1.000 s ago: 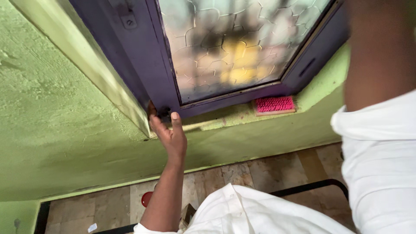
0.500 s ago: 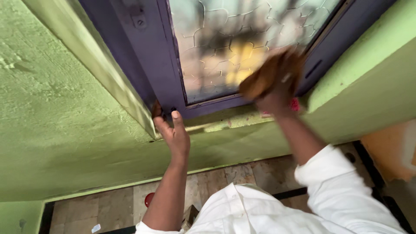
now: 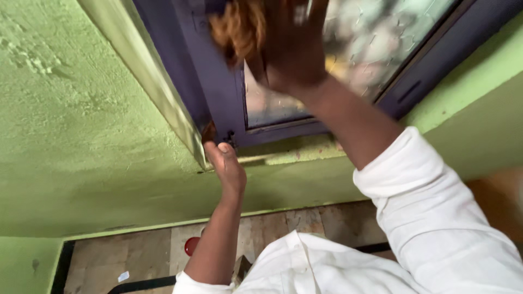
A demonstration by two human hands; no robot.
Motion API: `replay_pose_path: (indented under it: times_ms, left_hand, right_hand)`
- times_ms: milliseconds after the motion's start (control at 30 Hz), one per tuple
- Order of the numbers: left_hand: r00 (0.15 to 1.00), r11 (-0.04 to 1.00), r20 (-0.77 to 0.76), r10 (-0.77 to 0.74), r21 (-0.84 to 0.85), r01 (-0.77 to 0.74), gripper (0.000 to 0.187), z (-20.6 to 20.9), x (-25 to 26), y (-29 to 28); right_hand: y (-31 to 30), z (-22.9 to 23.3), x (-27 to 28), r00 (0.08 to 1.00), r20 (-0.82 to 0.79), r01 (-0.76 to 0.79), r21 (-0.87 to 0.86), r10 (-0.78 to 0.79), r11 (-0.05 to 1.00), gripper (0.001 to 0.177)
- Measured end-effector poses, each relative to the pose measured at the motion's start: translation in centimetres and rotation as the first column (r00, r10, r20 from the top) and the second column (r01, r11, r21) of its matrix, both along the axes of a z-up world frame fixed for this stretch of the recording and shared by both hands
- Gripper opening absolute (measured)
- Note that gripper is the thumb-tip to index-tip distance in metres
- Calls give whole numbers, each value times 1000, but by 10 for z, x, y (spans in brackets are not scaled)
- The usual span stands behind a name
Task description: The person cleans a purple window frame using a cloth and a pink brush. They wipe the frame edges and corners, then use the brush on the frame and bars before wiping again with the cloth.
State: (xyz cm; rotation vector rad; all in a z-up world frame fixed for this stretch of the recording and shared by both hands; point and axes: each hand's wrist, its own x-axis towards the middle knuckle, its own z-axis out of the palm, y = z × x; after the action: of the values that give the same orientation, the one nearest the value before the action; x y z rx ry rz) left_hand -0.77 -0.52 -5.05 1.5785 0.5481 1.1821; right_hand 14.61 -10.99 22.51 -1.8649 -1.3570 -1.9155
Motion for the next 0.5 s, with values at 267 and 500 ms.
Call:
replay_pose_path:
  times_ms: [267,500]
  left_hand:
    - [999,997,38,4,-71,-1,103,-4,9,10]
    - [997,998,66,47,-38,-45,88,13,1,-1]
  right_hand:
    - [-78,-220,46,438,-898,-845,-423,-30,328,55]
    - [-213,-179,102,917,-323,-18,-616,-232,788,46]
